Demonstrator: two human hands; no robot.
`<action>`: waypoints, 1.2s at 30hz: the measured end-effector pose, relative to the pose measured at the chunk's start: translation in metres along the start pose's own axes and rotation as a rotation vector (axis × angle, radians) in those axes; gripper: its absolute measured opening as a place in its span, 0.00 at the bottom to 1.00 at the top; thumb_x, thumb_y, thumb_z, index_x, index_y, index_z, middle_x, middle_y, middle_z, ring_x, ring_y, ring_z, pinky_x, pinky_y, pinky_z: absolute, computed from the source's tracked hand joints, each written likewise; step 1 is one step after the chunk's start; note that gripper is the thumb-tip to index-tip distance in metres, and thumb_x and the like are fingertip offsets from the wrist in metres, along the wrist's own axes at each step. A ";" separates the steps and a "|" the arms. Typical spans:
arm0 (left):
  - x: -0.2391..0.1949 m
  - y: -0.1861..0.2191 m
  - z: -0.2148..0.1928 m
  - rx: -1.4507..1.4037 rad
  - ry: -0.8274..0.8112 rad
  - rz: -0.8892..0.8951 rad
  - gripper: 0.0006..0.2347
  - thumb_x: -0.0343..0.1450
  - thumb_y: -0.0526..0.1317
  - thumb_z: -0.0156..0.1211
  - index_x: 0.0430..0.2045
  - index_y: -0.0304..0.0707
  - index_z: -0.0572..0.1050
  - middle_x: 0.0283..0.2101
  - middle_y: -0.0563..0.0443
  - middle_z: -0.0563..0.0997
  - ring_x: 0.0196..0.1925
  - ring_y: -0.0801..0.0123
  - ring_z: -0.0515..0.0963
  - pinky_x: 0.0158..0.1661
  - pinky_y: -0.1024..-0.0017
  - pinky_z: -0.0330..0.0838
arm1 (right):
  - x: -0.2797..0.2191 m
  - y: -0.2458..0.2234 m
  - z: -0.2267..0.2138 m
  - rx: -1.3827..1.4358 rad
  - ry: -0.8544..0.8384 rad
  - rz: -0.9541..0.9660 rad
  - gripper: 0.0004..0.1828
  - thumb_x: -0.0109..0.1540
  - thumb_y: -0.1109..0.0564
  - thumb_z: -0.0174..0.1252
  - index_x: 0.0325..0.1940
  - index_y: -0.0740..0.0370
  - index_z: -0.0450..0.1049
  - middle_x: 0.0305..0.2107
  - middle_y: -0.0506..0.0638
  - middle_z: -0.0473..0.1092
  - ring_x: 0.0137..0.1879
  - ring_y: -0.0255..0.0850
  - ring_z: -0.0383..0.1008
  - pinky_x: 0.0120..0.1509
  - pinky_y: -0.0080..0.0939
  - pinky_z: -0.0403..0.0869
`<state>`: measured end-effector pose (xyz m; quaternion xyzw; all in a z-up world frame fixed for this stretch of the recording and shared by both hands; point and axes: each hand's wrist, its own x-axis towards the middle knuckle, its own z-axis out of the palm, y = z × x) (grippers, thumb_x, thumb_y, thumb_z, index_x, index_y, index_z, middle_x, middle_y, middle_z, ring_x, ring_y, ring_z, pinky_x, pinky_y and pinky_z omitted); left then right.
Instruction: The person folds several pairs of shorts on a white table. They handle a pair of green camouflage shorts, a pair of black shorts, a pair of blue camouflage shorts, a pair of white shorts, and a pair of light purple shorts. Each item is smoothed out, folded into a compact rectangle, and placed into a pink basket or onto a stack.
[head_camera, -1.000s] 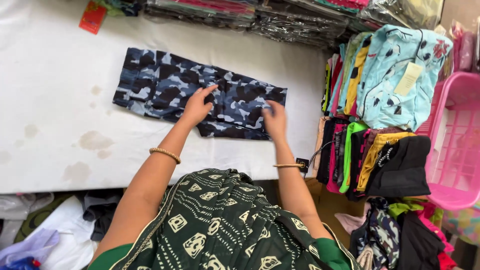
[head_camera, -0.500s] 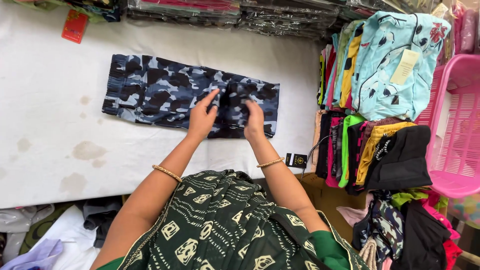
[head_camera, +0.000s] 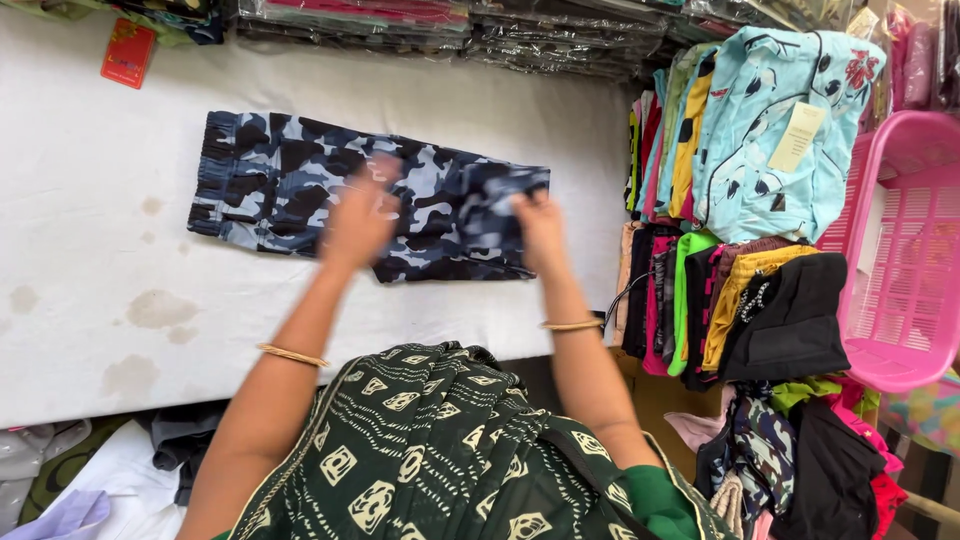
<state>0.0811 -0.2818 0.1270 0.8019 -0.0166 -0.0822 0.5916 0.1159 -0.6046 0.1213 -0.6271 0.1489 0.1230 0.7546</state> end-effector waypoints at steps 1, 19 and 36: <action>0.001 -0.028 -0.029 0.231 0.310 0.041 0.20 0.71 0.33 0.57 0.60 0.40 0.68 0.55 0.39 0.78 0.54 0.49 0.79 0.53 0.58 0.73 | 0.003 -0.019 -0.031 -0.113 0.033 -0.069 0.07 0.64 0.59 0.61 0.45 0.62 0.75 0.35 0.42 0.74 0.40 0.31 0.71 0.47 0.33 0.72; -0.062 -0.112 -0.235 0.178 0.438 -0.252 0.13 0.74 0.42 0.71 0.36 0.26 0.78 0.35 0.50 0.80 0.35 0.71 0.73 0.36 0.66 0.68 | -0.064 -0.208 -0.142 -0.488 0.403 -0.621 0.12 0.73 0.57 0.64 0.40 0.66 0.71 0.31 0.36 0.65 0.37 0.26 0.58 0.41 0.30 0.59; -0.061 -0.121 -0.184 0.740 0.703 -0.214 0.14 0.68 0.38 0.72 0.43 0.31 0.79 0.42 0.39 0.80 0.40 0.51 0.77 0.40 0.56 0.71 | 0.007 -0.132 -0.128 -1.132 0.537 -0.596 0.16 0.68 0.52 0.63 0.50 0.69 0.76 0.40 0.61 0.77 0.45 0.51 0.78 0.52 0.49 0.73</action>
